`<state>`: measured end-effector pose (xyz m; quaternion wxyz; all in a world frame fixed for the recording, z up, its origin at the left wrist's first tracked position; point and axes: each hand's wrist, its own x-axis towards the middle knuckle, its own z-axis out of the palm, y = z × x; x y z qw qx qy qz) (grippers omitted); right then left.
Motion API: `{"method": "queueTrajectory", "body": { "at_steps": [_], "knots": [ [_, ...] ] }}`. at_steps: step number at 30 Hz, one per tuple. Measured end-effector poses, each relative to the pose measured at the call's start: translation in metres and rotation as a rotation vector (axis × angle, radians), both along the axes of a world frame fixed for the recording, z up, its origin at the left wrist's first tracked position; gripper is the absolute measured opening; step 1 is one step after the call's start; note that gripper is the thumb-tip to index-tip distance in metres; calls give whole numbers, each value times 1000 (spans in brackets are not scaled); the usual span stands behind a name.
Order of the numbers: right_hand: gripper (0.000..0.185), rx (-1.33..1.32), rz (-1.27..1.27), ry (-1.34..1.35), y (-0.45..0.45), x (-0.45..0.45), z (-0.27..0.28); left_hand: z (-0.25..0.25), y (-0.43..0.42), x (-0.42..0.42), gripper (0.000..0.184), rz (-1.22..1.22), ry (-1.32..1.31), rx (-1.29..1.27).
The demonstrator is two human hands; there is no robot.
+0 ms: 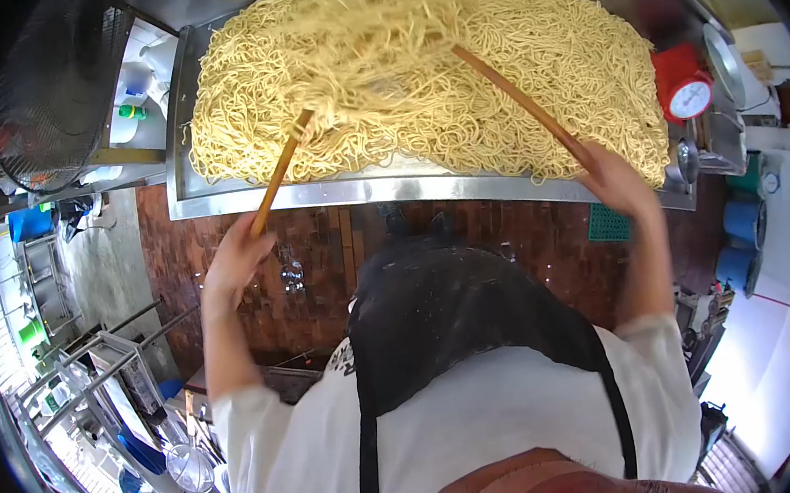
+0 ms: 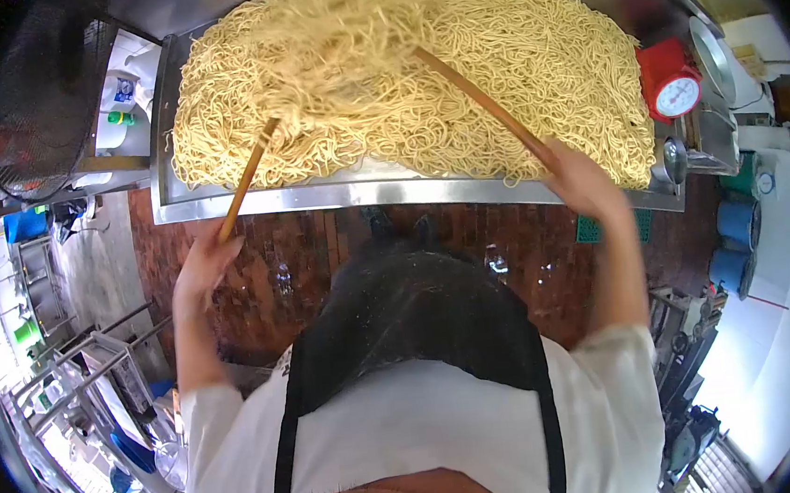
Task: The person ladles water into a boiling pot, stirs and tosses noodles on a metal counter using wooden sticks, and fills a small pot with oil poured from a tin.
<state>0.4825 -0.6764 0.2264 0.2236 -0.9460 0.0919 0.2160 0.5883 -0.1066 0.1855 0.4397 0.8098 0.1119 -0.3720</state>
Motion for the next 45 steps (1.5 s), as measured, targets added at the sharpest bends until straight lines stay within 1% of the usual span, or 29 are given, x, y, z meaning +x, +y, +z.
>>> {"method": "queueTrajectory", "body": {
  "at_steps": [2, 3, 4, 5, 8, 9, 10, 12, 15, 18, 19, 20, 22, 23, 24, 25, 28, 29, 30, 31, 34, 35, 37, 38, 39, 40, 41, 42, 45],
  "knots": [
    [34, 40, -53, 127, -27, -61, 56, 14, 66, -41, 52, -174, -85, 42],
    [39, -52, -98, 317, -35, -79, 67, 5, 94, -57, 53, -278, -154, 93],
    [41, -13, -79, 304, -35, -83, 54, 5, 84, -60, 55, -378, -162, 237],
    [44, 24, -63, 283, -32, -90, 26, 3, 68, -63, 57, -478, -179, 381],
    [45, 116, 80, -115, 15, -51, -140, -77, -16, -34, 57, -506, -232, 268],
    [56, 186, 33, 40, 46, -9, -162, -128, -40, -16, 57, -523, -231, 156],
    [46, 256, 3, 67, 87, 25, -155, -119, -90, -10, 58, -274, -81, -87],
    [28, 392, -160, 154, 123, 56, -107, -100, -154, 12, 54, -317, -124, -157],
    [28, 264, 12, -327, 95, 17, -114, -108, -149, -14, 56, -62, -45, -523],
    [29, 238, -46, -275, 91, -25, -186, -144, -154, -32, 51, -42, -15, -342],
    [29, 272, -62, -292, 108, -26, -181, -146, -165, -35, 49, -63, -15, -263],
    [30, 390, -123, -93, 113, -16, -174, -151, -181, -23, 42, -75, -77, -260],
    [33, 536, -277, 317, 154, 25, -81, -113, -196, 18, 41, -95, -98, -277],
    [31, 530, -213, 43, 156, 30, -77, -63, -193, 24, 43, -44, -143, -281],
    [28, 479, -140, -230, 158, 35, -73, -41, -180, 27, 47, 46, -144, -564],
    [28, 375, -108, -227, 154, 42, -67, -27, -172, 28, 51, 103, -208, -504],
    [28, 129, -16, -163, 120, 47, -64, -76, -108, 31, 49, 29, -359, -224],
    [29, 98, 1, -103, 89, 34, -65, -56, -89, 17, 38, 55, -230, -55],
    [28, 50, 82, -46, 57, 8, -55, -78, -46, 4, 30, 35, -223, -66],
    [30, -23, 63, 70, 30, -28, -37, -36, -34, -16, 29, 2, -42, 5],
    [37, 42, -124, 199, -31, -126, -17, -45, 46, -88, 39, -228, -102, 31],
    [38, 115, -150, 242, -39, -146, -29, -36, 34, -97, 45, -365, -62, 153],
    [38, 243, -102, 58, -8, -130, -85, -58, -19, -94, 48, -351, -96, 127],
    [37, 300, -59, -89, 8, -110, -145, -99, -40, -82, 49, -403, -304, 48],
    [39, 251, -12, 36, 41, -66, -145, -133, -72, -59, 52, -386, -161, 101],
    [37, 373, -6, -100, 59, -36, -174, -133, -114, -46, 54, -395, -433, 2],
    [35, 391, -28, 98, 78, 1, -144, -130, -155, -27, 46, -275, -298, -52],
    [34, 367, -8, 33, 71, 6, -123, -88, -193, -22, 37, -132, -212, -289],
    [32, 339, 10, -148, 62, -20, -116, -28, -207, -34, 33, -20, -172, -419]
  ]
}}
